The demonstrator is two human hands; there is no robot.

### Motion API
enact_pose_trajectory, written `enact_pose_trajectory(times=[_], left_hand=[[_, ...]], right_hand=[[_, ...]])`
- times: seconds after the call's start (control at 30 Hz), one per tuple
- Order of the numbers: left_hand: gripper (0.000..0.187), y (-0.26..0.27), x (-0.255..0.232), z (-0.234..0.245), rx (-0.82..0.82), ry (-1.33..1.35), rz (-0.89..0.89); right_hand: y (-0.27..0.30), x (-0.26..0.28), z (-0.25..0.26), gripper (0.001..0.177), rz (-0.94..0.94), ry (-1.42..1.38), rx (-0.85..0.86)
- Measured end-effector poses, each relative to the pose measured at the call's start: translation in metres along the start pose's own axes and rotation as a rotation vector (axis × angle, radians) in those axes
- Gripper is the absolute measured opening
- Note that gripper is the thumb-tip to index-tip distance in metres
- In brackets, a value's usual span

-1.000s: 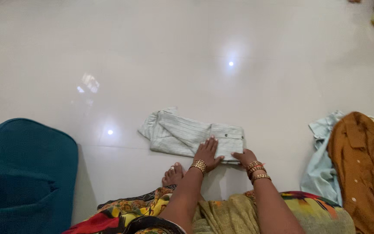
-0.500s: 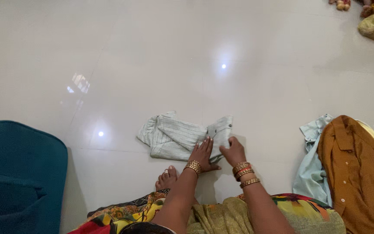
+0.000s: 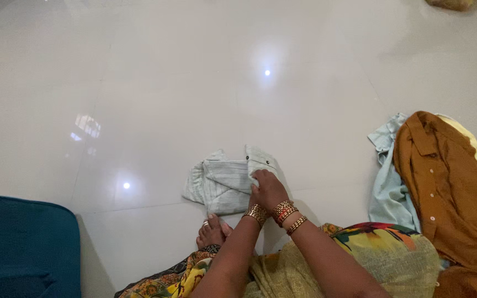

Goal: The person folds shirts by hand and places them into a blue bag on the floor.

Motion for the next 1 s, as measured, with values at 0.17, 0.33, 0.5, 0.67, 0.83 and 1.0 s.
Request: enact_pose_trajectory(times=[0.17, 0.33, 0.5, 0.67, 0.83, 1.0], left_hand=[[0.056, 0.005, -0.003, -0.008, 0.079, -0.235, -0.224], [0.047, 0.030, -0.026, 0.015, 0.129, -0.198, -0.198], [0.038, 0.061, -0.063, 0.020, 0.205, -0.126, -0.206], [0.032, 0.086, -0.105, 0.063, 0.330, -0.134, -0.231], [0.032, 0.025, -0.095, 0.136, 0.161, -0.198, -0.177], [0.049, -0.021, -0.041, 0.129, -0.177, -0.241, -0.273]], right_hand=[[0.010, -0.008, -0.014, 0.027, 0.046, 0.102, 0.145], [0.021, -0.013, -0.042, 0.029, 0.147, 0.256, 0.342], [0.019, -0.025, -0.054, 0.052, 0.007, -0.016, 0.482], [-0.010, -0.093, -0.046, 0.040, -0.085, -0.198, 0.152], [-0.032, -0.145, 0.003, 0.019, -0.380, -0.111, -0.178], [-0.025, -0.120, -0.025, 0.030, -0.337, -0.090, -0.184]])
Point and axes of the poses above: each hand's wrist, its own y-axis away from the middle knuckle, its own z-axis out of the back of the hand, x = y × z, the point moved 3 cm from there along -y, towards the middle knuckle, and after that the axes turned 15 degrees about -x, right-handed, at the moved point
